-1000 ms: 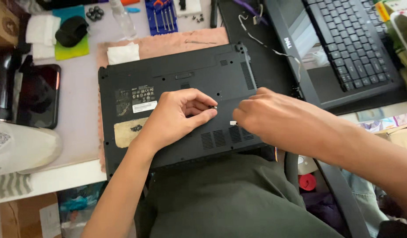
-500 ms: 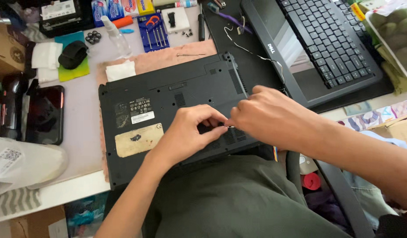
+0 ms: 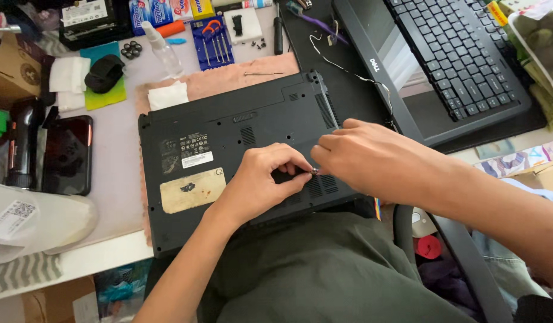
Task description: The person uses a screwdriver to remove multiple screws from the bottom casing of a laptop. They systematically unscrew fasteners along the edges and center of the device, placing the screws on the work surface.
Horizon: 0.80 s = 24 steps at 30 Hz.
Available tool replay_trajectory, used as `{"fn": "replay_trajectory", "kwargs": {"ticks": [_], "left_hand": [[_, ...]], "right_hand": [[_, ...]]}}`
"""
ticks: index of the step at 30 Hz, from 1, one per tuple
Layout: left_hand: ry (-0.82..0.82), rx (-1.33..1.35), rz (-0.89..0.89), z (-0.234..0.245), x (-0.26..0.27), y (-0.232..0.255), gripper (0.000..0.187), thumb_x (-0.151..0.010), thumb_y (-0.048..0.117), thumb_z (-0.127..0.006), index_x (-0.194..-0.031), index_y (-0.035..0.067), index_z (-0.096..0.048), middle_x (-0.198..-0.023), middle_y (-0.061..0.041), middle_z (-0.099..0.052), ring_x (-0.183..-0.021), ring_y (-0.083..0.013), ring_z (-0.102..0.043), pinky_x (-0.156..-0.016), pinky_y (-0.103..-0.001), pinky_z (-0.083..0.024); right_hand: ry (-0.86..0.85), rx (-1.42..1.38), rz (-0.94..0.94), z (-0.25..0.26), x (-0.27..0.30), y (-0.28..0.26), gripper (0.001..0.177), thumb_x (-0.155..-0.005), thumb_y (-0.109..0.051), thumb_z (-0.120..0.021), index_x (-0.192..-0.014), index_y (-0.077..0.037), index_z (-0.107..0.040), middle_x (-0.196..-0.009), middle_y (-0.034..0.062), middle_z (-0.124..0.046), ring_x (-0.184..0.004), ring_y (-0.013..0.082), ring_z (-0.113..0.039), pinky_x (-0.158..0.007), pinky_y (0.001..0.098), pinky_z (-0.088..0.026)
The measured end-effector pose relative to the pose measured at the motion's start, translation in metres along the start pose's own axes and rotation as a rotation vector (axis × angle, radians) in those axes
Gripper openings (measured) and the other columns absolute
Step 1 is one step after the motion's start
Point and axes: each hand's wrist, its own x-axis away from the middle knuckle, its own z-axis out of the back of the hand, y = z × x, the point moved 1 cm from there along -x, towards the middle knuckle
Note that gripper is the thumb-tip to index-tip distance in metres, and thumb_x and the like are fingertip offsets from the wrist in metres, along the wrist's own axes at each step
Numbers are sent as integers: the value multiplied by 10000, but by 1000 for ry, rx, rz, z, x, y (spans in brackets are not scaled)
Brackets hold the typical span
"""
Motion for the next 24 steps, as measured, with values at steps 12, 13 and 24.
{"fn": "replay_trajectory", "kwargs": {"ticks": [12, 13, 24], "left_hand": [[-43, -55, -89, -3, -2, 6, 159, -947, 198, -731, -1092, 132, -726, -1034, -15, -657, -954, -189, -607, -809, -316, -493], [-36, -57, -90, -4, -3, 4, 159, -947, 198, -731, -1092, 132, -726, -1034, -15, -657, -954, -189, -607, -809, -316, -493], [-27, -45, -48, -6, -1, -2, 124, -957, 219, -725, -1057, 152, -754, -1026, -4, -591, -889, -152, -618, -784, -283, -494]], "right_hand": [[76, 48, 3, -1, 2, 1, 315, -854, 36, -699, -687, -195, -565, -641, -6, -550, -594, 259, -593, -654, 392, -435], [77, 53, 8, -3, 1, 3, 315, -854, 36, -699, -687, -195, -565, -641, -6, -550, -594, 259, -593, -654, 392, -435], [150, 156, 16, -13, 7, 7, 408, -1092, -420, -602, -768, -172, -592, -699, -13, -543, -593, 227, -570, -614, 382, -428]]}}
